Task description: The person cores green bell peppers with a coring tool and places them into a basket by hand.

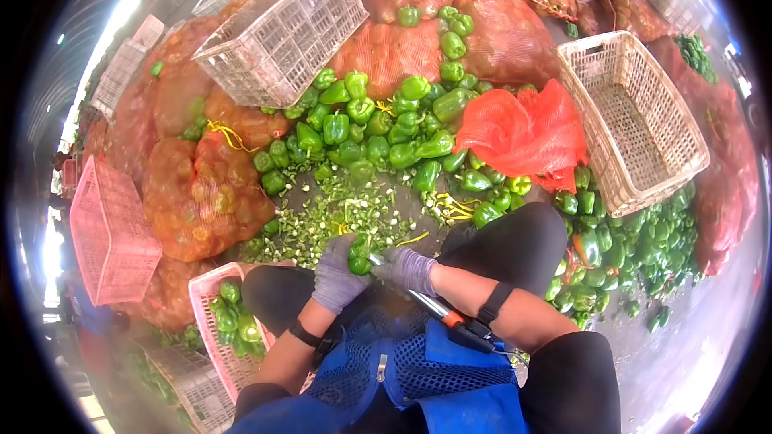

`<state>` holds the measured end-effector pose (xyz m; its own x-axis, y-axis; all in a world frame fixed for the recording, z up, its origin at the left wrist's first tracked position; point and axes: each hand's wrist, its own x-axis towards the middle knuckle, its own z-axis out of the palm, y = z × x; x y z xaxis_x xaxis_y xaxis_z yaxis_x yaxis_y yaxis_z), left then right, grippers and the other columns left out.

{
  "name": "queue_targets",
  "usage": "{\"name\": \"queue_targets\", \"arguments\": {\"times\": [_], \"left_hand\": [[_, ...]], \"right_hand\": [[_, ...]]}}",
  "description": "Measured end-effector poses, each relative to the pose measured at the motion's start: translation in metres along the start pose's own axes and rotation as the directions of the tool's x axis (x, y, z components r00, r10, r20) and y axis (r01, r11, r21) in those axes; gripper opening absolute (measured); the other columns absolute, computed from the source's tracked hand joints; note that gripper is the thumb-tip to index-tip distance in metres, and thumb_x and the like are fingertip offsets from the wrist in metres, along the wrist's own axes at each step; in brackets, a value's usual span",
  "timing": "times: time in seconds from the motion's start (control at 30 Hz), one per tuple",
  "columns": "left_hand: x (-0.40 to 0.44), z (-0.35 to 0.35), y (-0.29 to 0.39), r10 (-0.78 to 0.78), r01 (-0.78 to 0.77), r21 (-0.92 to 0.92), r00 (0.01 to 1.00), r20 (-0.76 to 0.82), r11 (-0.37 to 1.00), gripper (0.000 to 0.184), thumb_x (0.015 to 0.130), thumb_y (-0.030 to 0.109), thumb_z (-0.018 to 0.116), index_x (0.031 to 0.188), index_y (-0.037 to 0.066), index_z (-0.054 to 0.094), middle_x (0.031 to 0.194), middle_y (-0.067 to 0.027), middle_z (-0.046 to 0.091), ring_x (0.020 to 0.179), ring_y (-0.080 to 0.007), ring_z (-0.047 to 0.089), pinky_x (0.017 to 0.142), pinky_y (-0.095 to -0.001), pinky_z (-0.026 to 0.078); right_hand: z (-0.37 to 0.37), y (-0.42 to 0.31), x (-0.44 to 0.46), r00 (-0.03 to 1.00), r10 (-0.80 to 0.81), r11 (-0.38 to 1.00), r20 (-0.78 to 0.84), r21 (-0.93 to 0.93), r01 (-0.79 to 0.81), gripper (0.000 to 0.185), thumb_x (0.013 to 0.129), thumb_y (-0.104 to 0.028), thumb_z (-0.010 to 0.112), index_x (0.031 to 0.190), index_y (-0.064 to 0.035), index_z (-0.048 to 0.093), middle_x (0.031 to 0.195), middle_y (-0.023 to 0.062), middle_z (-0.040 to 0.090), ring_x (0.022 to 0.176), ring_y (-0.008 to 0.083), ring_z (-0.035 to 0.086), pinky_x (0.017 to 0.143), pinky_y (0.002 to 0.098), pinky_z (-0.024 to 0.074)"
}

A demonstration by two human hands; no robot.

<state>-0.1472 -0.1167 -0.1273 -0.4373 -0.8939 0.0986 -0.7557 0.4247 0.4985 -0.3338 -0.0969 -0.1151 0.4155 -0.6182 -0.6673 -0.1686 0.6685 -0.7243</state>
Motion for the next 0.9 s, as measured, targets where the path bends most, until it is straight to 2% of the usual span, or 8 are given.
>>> {"name": "queue_targets", "arguments": {"times": [0.13,0.17,0.3,0.33,0.43,0.7,0.8,0.9], "left_hand": [[0.008,0.011,-0.004,-0.575,0.623,-0.178,0.776,0.258,0.761,0.082,0.058,0.040,0.087,0.120,0.002,0.049,0.110,-0.0216,0.061,0.099,-0.0315,0.062,0.085,-0.0382,0.051],[-0.002,0.032,-0.019,-0.533,0.575,-0.223,0.816,0.224,0.787,0.081,0.058,0.039,0.088,0.119,0.002,0.049,0.109,-0.0210,0.061,0.098,-0.0313,0.062,0.085,-0.0381,0.051],[-0.006,0.028,-0.010,-0.331,0.332,-0.234,0.943,0.044,0.914,0.084,0.054,0.034,0.090,0.118,0.002,0.047,0.109,-0.0194,0.058,0.099,-0.0324,0.060,0.086,-0.0390,0.050],[-0.007,0.025,-0.012,-0.277,0.269,-0.228,0.961,-0.004,0.936,0.085,0.054,0.034,0.090,0.119,0.002,0.046,0.110,-0.0193,0.057,0.100,-0.0329,0.059,0.086,-0.0393,0.050],[-0.012,0.023,-0.020,-0.101,0.079,-0.218,0.990,-0.094,0.973,0.091,0.052,0.030,0.091,0.124,0.007,0.040,0.113,-0.0178,0.053,0.102,-0.0347,0.057,0.086,-0.0416,0.050],[-0.007,0.023,-0.023,0.247,-0.277,-0.109,0.941,-0.231,0.955,0.088,0.053,0.020,0.090,0.124,0.011,0.039,0.114,-0.0170,0.053,0.102,-0.0341,0.057,0.086,-0.0408,0.051],[-0.015,0.034,-0.033,0.252,-0.258,-0.020,0.953,-0.170,0.966,0.083,0.054,0.020,0.088,0.122,0.011,0.041,0.115,-0.0171,0.054,0.105,-0.0344,0.056,0.088,-0.0409,0.050],[-0.010,0.019,-0.016,0.052,-0.050,-0.025,0.994,0.099,0.998,0.080,0.054,0.022,0.087,0.121,0.009,0.045,0.115,-0.0175,0.054,0.107,-0.0354,0.055,0.089,-0.0410,0.049]], "right_hand": [[0.000,0.025,0.028,0.997,-0.040,0.967,-0.070,0.247,0.056,0.029,0.089,-0.030,0.057,0.086,-0.0007,0.058,0.057,0.0071,0.053,0.039,0.0176,0.050,0.035,0.0324,0.0393],[-0.002,0.023,0.032,0.994,-0.057,0.945,-0.094,0.315,0.084,0.030,0.089,-0.030,0.058,0.086,-0.0006,0.059,0.057,0.0076,0.053,0.038,0.0178,0.050,0.034,0.0326,0.0391],[-0.021,0.020,0.043,0.918,-0.234,0.964,-0.320,0.048,0.263,0.037,0.091,-0.033,0.057,0.102,0.0025,0.057,0.068,0.0117,0.058,0.052,0.0195,0.057,0.046,0.0346,0.0460],[-0.027,0.002,0.020,0.931,-0.264,0.961,-0.250,-0.150,0.232,0.037,0.093,-0.031,0.052,0.110,0.0008,0.055,0.076,0.0151,0.063,0.065,0.0264,0.064,0.058,0.0390,0.0496],[-0.033,-0.005,0.002,0.832,-0.553,0.490,-0.049,-0.827,0.277,0.034,0.094,-0.030,0.049,0.111,-0.0017,0.056,0.083,0.0195,0.065,0.075,0.0353,0.065,0.065,0.0441,0.0501],[-0.017,-0.021,-0.018,0.902,-0.422,0.150,0.093,-0.974,0.171,0.022,0.084,-0.014,0.053,0.101,-0.0001,0.058,0.085,0.0175,0.067,0.078,0.0346,0.068,0.064,0.0465,0.0527],[-0.002,-0.012,-0.016,0.923,-0.365,0.231,0.123,-0.948,0.218,0.017,0.084,-0.011,0.052,0.095,-0.0004,0.060,0.084,0.0182,0.067,0.078,0.0352,0.068,0.063,0.0462,0.0528],[-0.003,-0.007,-0.010,0.931,-0.322,0.248,0.174,-0.933,0.260,0.018,0.085,-0.013,0.051,0.095,-0.0007,0.060,0.083,0.0183,0.067,0.075,0.0362,0.067,0.063,0.0457,0.0528]]}}
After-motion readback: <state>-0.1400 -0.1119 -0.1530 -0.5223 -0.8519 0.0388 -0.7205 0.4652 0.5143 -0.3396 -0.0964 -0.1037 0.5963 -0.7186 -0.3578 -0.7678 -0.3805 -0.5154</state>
